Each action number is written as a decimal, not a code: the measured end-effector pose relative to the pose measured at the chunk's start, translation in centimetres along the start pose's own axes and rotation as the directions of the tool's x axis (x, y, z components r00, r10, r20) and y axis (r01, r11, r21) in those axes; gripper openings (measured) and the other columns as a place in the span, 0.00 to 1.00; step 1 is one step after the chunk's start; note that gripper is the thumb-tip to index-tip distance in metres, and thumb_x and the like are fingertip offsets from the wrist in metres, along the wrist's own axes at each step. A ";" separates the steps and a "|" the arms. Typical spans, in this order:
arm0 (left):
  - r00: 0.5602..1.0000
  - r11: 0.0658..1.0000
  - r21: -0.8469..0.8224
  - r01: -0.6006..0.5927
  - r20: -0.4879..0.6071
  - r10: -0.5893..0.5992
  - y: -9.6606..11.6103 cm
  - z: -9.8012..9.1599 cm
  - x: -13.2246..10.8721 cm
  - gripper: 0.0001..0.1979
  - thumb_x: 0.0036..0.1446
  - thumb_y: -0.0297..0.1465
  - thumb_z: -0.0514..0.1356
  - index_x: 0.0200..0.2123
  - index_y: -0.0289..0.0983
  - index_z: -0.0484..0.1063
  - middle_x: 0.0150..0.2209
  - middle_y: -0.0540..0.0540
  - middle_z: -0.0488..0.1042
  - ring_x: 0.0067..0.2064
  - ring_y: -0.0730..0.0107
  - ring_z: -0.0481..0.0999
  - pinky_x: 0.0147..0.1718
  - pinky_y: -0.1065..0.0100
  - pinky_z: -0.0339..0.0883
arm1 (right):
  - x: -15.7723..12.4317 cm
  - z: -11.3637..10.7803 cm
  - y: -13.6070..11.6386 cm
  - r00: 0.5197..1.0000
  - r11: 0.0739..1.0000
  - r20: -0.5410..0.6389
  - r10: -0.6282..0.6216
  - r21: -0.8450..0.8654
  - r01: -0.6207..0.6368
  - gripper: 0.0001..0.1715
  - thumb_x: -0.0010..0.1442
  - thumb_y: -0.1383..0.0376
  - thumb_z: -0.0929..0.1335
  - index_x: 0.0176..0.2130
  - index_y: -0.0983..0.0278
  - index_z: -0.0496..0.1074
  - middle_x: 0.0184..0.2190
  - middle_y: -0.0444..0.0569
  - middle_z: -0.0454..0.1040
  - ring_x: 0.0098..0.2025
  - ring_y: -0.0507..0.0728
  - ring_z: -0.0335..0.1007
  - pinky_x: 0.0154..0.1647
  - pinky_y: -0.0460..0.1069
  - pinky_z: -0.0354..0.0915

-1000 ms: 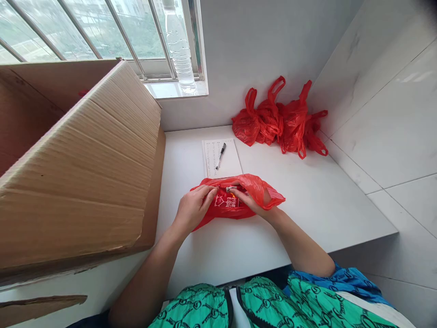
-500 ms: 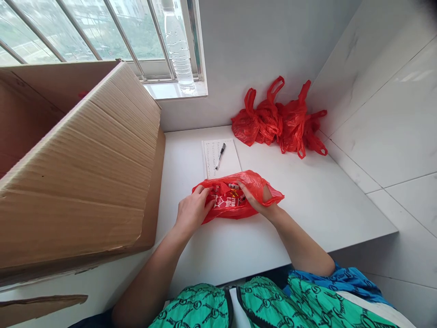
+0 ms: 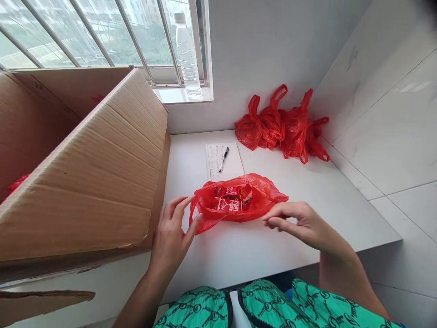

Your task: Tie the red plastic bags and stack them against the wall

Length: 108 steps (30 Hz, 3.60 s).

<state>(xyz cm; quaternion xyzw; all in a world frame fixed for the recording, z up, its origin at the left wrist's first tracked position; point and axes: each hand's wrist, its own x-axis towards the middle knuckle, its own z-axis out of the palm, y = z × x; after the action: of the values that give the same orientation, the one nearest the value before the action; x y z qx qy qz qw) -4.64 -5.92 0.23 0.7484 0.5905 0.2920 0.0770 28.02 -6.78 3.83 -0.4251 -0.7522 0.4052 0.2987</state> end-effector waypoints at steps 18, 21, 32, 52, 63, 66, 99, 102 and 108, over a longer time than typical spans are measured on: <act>0.985 0.762 -0.643 -0.081 -0.170 -0.039 4.6 -3.5 1.8 0.05 0.62 0.34 0.61 0.38 0.40 0.72 0.46 0.46 0.70 0.47 0.67 0.72 0.40 0.70 0.68 | 4.3 -4.0 -1.1 0.810 0.951 -0.499 -0.307 -0.136 0.277 0.04 0.60 0.61 0.72 0.35 0.57 0.73 0.59 0.47 0.66 0.63 0.63 0.61 0.62 0.63 0.63; 0.939 0.666 -0.719 -0.198 -0.333 -0.080 7.1 -4.2 5.0 0.05 0.61 0.34 0.63 0.39 0.40 0.72 0.51 0.45 0.70 0.51 0.67 0.72 0.43 0.71 0.68 | 7.8 -4.5 -3.3 0.819 0.905 -0.517 -0.248 0.179 0.387 0.06 0.63 0.59 0.69 0.35 0.57 0.71 0.58 0.44 0.68 0.63 0.60 0.62 0.63 0.62 0.62; 0.988 0.363 -0.930 -0.057 -0.106 -0.116 8.5 -1.9 12.1 0.18 0.66 0.43 0.55 0.58 0.49 0.63 0.31 0.52 0.73 0.30 0.74 0.74 0.34 0.71 0.69 | 13.4 -0.8 -4.1 0.883 0.781 -0.441 -0.163 0.489 0.388 0.20 0.57 0.58 0.73 0.48 0.52 0.68 0.49 0.44 0.66 0.43 0.53 0.69 0.46 0.55 0.74; 0.898 0.276 -0.901 0.336 0.395 0.195 6.6 -0.6 12.5 0.40 0.61 0.36 0.62 0.70 0.46 0.45 0.30 0.52 0.71 0.30 0.73 0.71 0.38 0.66 0.67 | 15.2 1.9 -2.2 0.926 0.719 -0.378 -0.023 0.637 0.278 0.13 0.63 0.56 0.68 0.43 0.62 0.74 0.30 0.44 0.71 0.26 0.49 0.65 0.23 0.44 0.61; 0.912 0.300 -0.882 0.364 0.403 0.078 6.5 -0.9 12.4 0.23 0.61 0.41 0.60 0.58 0.43 0.67 0.31 0.50 0.70 0.33 0.72 0.69 0.35 0.71 0.65 | 12.2 -1.2 -3.5 0.943 0.913 -0.050 -0.329 0.240 0.331 0.10 0.67 0.60 0.65 0.43 0.62 0.74 0.37 0.49 0.78 0.41 0.56 0.75 0.43 0.53 0.71; 0.942 0.470 -0.857 0.210 0.306 0.138 6.5 -1.1 12.2 0.22 0.60 0.40 0.63 0.56 0.41 0.68 0.33 0.50 0.69 0.35 0.72 0.70 0.37 0.70 0.66 | 11.8 -1.0 -3.8 0.913 0.920 -0.130 -0.386 0.013 0.391 0.08 0.66 0.63 0.66 0.42 0.60 0.75 0.41 0.50 0.76 0.42 0.57 0.74 0.43 0.54 0.71; 0.937 0.445 -0.869 0.217 0.059 -0.343 1.7 1.1 9.3 0.18 0.50 0.39 0.71 0.42 0.37 0.81 0.40 0.43 0.81 0.45 0.61 0.78 0.51 0.61 0.71 | 2.6 2.8 1.8 0.783 0.870 -0.380 -0.492 -0.187 0.456 0.07 0.58 0.70 0.73 0.33 0.58 0.73 0.32 0.47 0.77 0.37 0.58 0.76 0.38 0.55 0.74; 0.902 0.495 -0.840 0.221 -0.017 -0.431 -1.1 2.0 8.2 0.19 0.49 0.40 0.70 0.42 0.36 0.80 0.41 0.42 0.81 0.46 0.62 0.78 0.53 0.59 0.69 | -0.1 2.7 3.3 0.918 0.953 -0.281 -0.279 0.032 0.300 0.06 0.59 0.68 0.73 0.31 0.59 0.72 0.31 0.48 0.76 0.35 0.58 0.75 0.38 0.56 0.74; 0.927 0.542 -0.792 0.280 0.075 -0.369 -3.9 2.4 5.4 0.35 0.57 0.46 0.63 0.63 0.38 0.61 0.45 0.41 0.78 0.49 0.60 0.78 0.52 0.57 0.71 | -1.9 1.2 5.6 0.998 0.980 -0.061 -0.018 0.194 0.030 0.15 0.66 0.55 0.66 0.49 0.57 0.72 0.45 0.53 0.76 0.47 0.60 0.75 0.49 0.57 0.72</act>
<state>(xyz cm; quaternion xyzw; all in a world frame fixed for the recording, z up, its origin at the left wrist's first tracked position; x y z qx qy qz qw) -5.93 0.80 -1.71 0.4983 0.5312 0.5399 0.4219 30.14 -7.15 -1.77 -0.3964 -0.7048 0.4606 0.3661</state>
